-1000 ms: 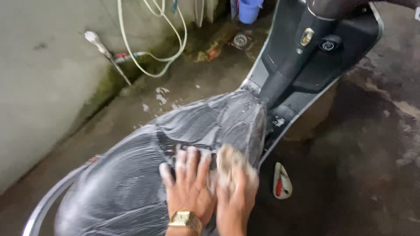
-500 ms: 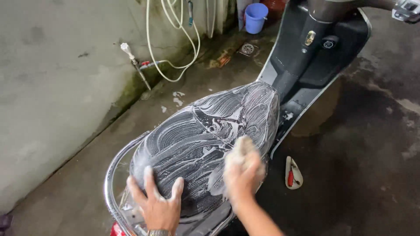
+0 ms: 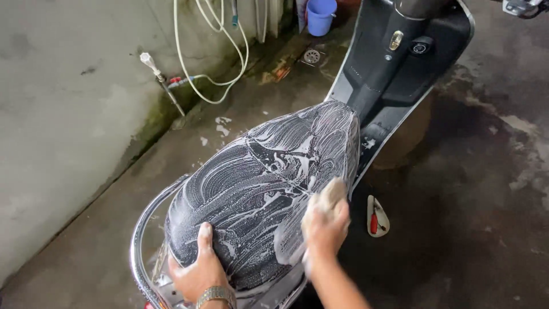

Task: Scrubbing the seat of a motorcycle with a sponge and soapy water

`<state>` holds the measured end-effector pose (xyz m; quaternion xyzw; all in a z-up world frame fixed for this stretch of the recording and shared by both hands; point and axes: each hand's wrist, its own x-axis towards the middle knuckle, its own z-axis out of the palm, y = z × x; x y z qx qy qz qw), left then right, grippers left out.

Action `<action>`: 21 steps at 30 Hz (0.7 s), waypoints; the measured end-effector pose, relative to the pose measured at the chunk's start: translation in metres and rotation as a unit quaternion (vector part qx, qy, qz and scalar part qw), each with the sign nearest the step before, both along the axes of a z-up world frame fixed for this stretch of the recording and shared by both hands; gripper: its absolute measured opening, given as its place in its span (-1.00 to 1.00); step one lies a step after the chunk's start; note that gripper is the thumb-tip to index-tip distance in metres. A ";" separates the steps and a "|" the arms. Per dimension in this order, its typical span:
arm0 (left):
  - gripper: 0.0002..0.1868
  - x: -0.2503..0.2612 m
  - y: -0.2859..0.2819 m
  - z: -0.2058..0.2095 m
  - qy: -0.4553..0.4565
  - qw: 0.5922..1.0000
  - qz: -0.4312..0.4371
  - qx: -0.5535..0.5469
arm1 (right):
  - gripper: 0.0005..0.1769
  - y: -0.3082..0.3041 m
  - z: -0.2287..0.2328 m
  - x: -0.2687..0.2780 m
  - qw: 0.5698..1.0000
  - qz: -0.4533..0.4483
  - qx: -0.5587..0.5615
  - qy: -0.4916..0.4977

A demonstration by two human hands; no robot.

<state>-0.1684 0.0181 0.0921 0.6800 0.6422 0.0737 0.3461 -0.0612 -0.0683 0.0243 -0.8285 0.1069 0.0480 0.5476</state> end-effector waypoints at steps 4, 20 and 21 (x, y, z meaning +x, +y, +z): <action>-0.24 0.003 0.008 0.004 -0.004 1.000 0.012 -0.002 | -0.66 0.022 0.038 -0.032 1.000 0.004 -0.017 -0.024; -0.26 -0.003 0.012 0.011 -0.020 0.996 0.078 -0.026 | -0.66 0.016 0.064 0.019 0.987 0.037 -0.099 -0.123; -0.26 0.001 0.010 0.019 -0.025 0.996 0.081 -0.027 | -0.66 0.007 0.050 0.010 0.985 0.039 -0.104 -0.132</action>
